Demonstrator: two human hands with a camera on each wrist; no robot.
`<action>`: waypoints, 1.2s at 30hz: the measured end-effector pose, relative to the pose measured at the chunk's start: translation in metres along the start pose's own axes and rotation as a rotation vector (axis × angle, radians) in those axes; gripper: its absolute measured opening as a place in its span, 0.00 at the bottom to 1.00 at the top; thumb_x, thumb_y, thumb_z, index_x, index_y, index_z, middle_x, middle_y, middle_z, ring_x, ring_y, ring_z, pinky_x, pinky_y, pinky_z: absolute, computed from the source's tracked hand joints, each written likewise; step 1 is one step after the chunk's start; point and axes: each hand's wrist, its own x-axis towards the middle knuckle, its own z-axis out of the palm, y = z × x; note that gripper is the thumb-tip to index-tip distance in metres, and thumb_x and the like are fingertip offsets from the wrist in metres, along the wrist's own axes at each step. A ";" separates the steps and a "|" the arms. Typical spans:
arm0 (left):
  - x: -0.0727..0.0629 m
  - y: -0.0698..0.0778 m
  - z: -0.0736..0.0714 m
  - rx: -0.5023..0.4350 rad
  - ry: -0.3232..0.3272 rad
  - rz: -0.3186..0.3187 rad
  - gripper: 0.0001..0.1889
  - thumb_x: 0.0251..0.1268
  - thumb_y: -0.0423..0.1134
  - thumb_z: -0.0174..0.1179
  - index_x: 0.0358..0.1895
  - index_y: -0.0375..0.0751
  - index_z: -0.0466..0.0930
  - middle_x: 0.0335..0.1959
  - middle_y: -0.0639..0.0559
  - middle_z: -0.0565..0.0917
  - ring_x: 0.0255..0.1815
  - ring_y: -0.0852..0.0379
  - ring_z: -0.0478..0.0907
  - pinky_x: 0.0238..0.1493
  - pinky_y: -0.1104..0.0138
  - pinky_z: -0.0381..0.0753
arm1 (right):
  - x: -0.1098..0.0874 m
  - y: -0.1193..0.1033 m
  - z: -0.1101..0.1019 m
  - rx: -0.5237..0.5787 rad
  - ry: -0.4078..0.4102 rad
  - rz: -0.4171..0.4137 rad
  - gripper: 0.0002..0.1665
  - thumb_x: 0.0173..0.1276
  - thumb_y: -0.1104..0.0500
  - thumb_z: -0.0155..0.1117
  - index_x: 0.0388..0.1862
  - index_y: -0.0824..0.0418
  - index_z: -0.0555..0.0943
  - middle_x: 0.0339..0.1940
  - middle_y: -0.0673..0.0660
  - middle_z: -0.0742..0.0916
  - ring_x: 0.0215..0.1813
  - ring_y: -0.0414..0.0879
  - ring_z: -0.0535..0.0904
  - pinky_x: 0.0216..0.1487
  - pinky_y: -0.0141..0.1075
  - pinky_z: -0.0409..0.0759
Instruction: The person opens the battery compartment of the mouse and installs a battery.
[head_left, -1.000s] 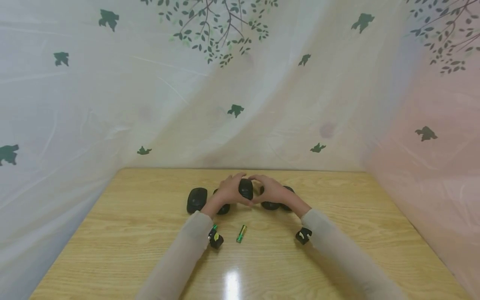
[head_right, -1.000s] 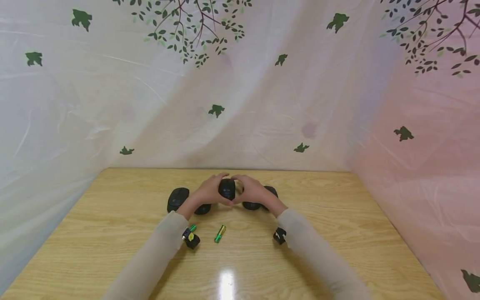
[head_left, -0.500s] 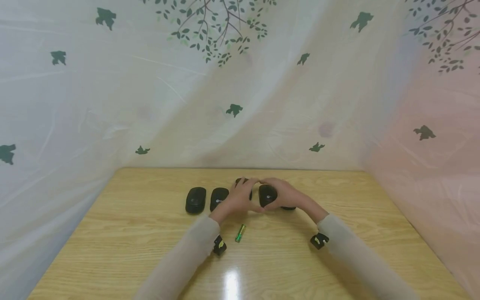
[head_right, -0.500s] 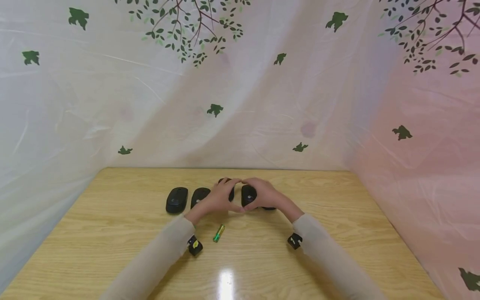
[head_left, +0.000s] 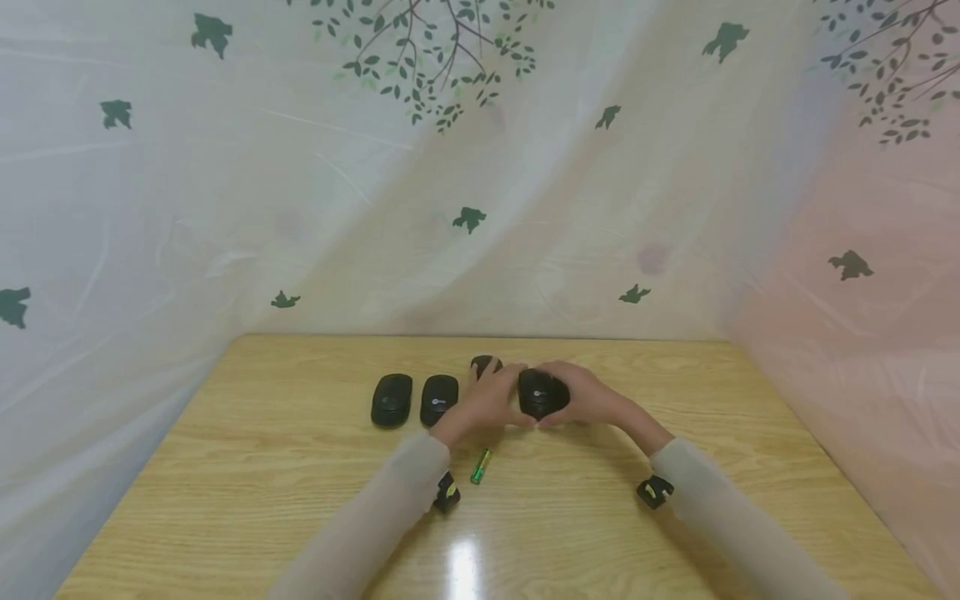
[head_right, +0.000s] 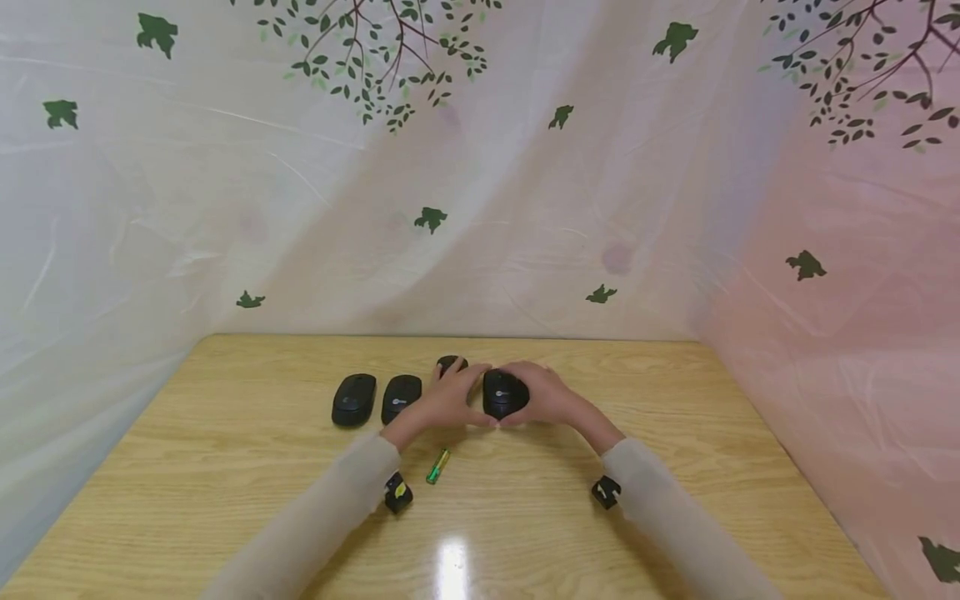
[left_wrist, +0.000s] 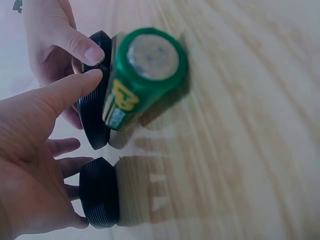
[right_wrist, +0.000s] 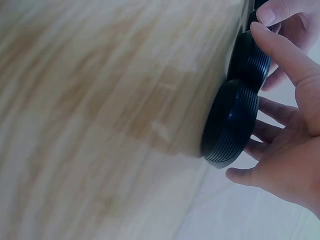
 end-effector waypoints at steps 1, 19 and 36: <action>0.000 0.000 0.000 0.003 0.000 -0.003 0.49 0.56 0.55 0.76 0.78 0.44 0.61 0.78 0.47 0.67 0.82 0.29 0.47 0.77 0.30 0.39 | -0.001 0.000 0.000 0.000 0.002 -0.002 0.49 0.48 0.57 0.87 0.68 0.67 0.74 0.65 0.65 0.82 0.66 0.62 0.78 0.68 0.60 0.74; 0.004 0.005 0.002 0.067 -0.006 -0.024 0.43 0.57 0.51 0.76 0.75 0.48 0.68 0.74 0.51 0.74 0.82 0.31 0.49 0.78 0.31 0.35 | -0.006 0.004 0.003 0.031 -0.003 0.022 0.49 0.53 0.56 0.84 0.70 0.69 0.72 0.68 0.68 0.79 0.68 0.66 0.75 0.68 0.63 0.72; -0.003 0.007 -0.001 0.048 0.023 -0.002 0.43 0.55 0.51 0.77 0.74 0.46 0.69 0.73 0.50 0.75 0.83 0.34 0.51 0.80 0.35 0.36 | -0.010 0.001 0.004 0.066 0.015 0.032 0.48 0.51 0.56 0.85 0.69 0.68 0.73 0.68 0.66 0.80 0.72 0.67 0.72 0.71 0.64 0.69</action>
